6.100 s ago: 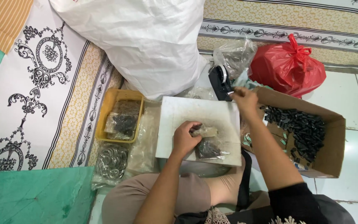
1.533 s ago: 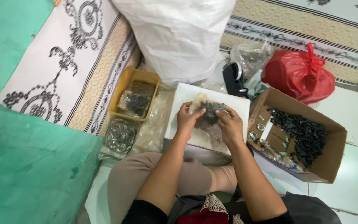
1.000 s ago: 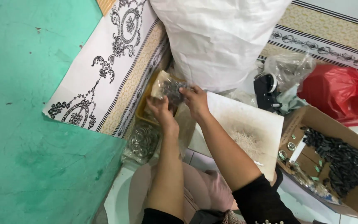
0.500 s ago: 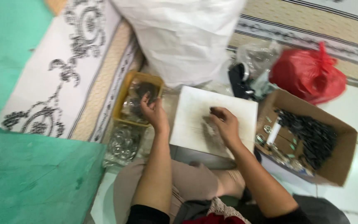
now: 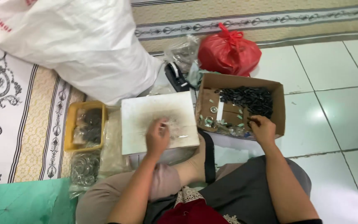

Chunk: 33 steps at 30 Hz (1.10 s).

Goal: Assembling small metal hardware components by inserting pins into frames and organizing them on a foam pad

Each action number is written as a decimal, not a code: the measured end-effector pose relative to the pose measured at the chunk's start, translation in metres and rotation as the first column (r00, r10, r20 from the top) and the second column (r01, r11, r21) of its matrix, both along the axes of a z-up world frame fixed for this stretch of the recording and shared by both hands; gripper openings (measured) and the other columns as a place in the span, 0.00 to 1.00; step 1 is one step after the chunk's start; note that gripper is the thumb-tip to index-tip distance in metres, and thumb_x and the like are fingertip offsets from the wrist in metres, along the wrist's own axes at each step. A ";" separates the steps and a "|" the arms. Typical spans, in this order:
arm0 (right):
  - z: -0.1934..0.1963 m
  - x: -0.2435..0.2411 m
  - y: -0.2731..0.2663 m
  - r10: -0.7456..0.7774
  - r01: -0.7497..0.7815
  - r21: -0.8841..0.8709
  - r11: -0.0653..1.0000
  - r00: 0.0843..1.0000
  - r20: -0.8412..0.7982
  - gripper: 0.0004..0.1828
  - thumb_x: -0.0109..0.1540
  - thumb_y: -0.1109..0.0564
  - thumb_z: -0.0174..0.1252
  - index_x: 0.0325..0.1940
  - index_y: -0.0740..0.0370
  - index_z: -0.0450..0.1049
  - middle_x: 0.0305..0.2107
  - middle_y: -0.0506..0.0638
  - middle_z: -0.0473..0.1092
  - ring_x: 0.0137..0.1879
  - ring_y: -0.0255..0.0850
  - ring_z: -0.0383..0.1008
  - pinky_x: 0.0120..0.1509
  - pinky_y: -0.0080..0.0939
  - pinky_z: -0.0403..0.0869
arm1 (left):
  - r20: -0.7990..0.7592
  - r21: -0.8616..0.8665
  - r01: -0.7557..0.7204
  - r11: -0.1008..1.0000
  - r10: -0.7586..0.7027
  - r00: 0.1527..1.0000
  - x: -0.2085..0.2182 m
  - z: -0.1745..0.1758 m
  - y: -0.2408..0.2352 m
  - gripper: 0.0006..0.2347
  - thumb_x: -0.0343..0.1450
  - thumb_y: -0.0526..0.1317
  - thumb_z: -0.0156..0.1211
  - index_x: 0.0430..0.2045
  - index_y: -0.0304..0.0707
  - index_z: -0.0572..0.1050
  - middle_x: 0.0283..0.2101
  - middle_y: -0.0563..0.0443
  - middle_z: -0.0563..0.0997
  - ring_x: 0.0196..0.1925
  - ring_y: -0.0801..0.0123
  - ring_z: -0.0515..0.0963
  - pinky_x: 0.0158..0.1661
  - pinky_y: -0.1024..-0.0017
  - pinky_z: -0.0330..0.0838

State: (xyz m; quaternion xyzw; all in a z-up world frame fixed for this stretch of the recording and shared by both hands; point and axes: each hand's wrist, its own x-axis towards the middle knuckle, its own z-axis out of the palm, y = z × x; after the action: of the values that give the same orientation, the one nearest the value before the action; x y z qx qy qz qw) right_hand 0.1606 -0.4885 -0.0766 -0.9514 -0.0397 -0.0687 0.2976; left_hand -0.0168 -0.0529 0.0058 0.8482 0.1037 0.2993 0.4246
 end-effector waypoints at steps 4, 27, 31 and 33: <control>0.026 -0.011 0.034 0.201 -0.202 0.000 0.979 0.977 -0.073 0.14 0.59 0.60 0.64 0.47 0.48 0.85 0.41 0.50 0.80 0.52 0.53 0.79 0.59 0.49 0.76 | 0.059 0.128 0.252 0.959 -0.262 0.963 0.015 -0.004 -0.072 0.12 0.65 0.29 0.65 0.39 0.46 0.81 0.39 0.54 0.82 0.39 0.59 0.85 0.39 0.67 0.82; -0.049 0.041 0.050 0.198 -0.283 -0.055 0.957 0.784 -0.589 0.17 0.54 0.50 0.64 0.47 0.41 0.84 0.44 0.53 0.80 0.54 0.55 0.79 0.56 0.55 0.79 | -0.785 0.075 0.596 0.799 -0.322 0.530 0.118 -0.044 -0.186 0.18 0.69 0.33 0.64 0.55 0.33 0.73 0.63 0.33 0.63 0.69 0.35 0.63 0.58 0.46 0.75; -0.005 0.014 0.086 0.238 -0.369 -0.120 0.922 0.781 -0.578 0.20 0.52 0.52 0.66 0.49 0.49 0.84 0.44 0.60 0.79 0.54 0.58 0.80 0.56 0.57 0.80 | -0.752 0.130 0.589 0.798 -0.308 0.583 0.116 -0.052 -0.187 0.14 0.70 0.29 0.60 0.51 0.32 0.75 0.60 0.33 0.67 0.66 0.38 0.67 0.56 0.51 0.77; -0.008 0.011 0.091 0.266 -0.445 -0.202 0.872 0.780 -0.567 0.20 0.51 0.49 0.68 0.47 0.46 0.84 0.40 0.57 0.80 0.50 0.57 0.81 0.52 0.57 0.81 | -0.702 0.211 0.579 0.788 -0.290 0.651 0.118 -0.075 -0.187 0.10 0.71 0.28 0.58 0.46 0.30 0.76 0.55 0.33 0.70 0.63 0.41 0.70 0.56 0.54 0.78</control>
State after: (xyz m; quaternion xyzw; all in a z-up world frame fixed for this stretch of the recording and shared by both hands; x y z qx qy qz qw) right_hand 0.1713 -0.3970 -0.0844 -0.9437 -0.1496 0.2578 0.1436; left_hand 0.1008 -0.2396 -0.0695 0.9663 -0.0375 -0.1045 0.2322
